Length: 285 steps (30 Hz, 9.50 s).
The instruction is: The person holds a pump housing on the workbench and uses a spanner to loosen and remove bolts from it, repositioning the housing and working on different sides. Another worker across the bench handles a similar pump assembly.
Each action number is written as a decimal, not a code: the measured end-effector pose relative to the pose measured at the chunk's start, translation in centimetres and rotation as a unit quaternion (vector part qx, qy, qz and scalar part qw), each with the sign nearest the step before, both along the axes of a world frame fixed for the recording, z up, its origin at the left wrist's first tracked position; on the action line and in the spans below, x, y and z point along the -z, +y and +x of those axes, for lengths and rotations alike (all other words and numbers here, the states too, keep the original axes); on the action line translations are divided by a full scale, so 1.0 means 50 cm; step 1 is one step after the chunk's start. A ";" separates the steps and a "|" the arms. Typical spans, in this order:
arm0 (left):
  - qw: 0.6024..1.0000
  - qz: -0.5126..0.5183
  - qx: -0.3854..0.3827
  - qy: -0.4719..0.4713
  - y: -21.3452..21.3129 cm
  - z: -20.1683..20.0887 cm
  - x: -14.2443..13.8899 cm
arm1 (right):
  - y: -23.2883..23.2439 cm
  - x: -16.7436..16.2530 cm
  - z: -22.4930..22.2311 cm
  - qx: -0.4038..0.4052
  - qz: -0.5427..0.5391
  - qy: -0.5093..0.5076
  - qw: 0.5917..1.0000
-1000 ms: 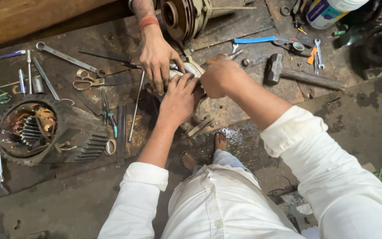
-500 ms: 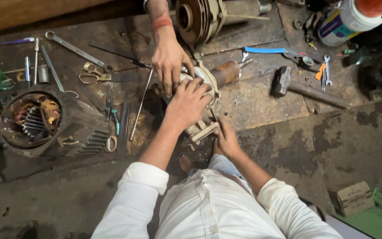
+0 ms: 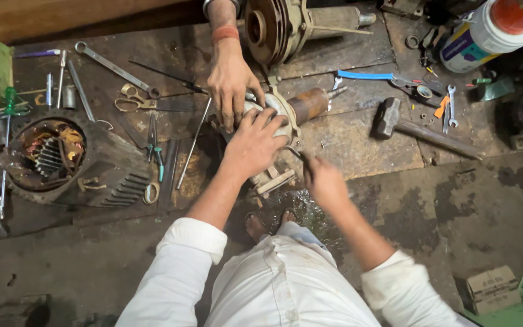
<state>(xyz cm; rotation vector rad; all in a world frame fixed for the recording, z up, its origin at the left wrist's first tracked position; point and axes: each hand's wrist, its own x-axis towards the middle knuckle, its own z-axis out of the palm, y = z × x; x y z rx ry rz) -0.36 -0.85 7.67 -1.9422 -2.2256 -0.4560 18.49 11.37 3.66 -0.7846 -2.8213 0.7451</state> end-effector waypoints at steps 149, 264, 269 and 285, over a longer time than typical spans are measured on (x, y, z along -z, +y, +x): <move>0.999 0.038 -0.028 0.014 0.012 0.007 0.037 | 0.042 0.165 -0.026 -0.110 -0.087 0.128 0.982; 0.999 0.001 -0.039 -0.014 0.011 0.014 0.021 | 0.005 0.143 0.009 -0.012 -0.040 0.063 0.997; 0.999 0.002 -0.039 -0.024 0.010 0.015 0.018 | 0.079 0.056 -0.001 -0.072 0.001 -0.059 0.996; 0.999 0.000 -0.046 -0.012 0.012 0.013 0.025 | 0.119 -0.138 -0.121 -0.273 0.221 -0.266 0.898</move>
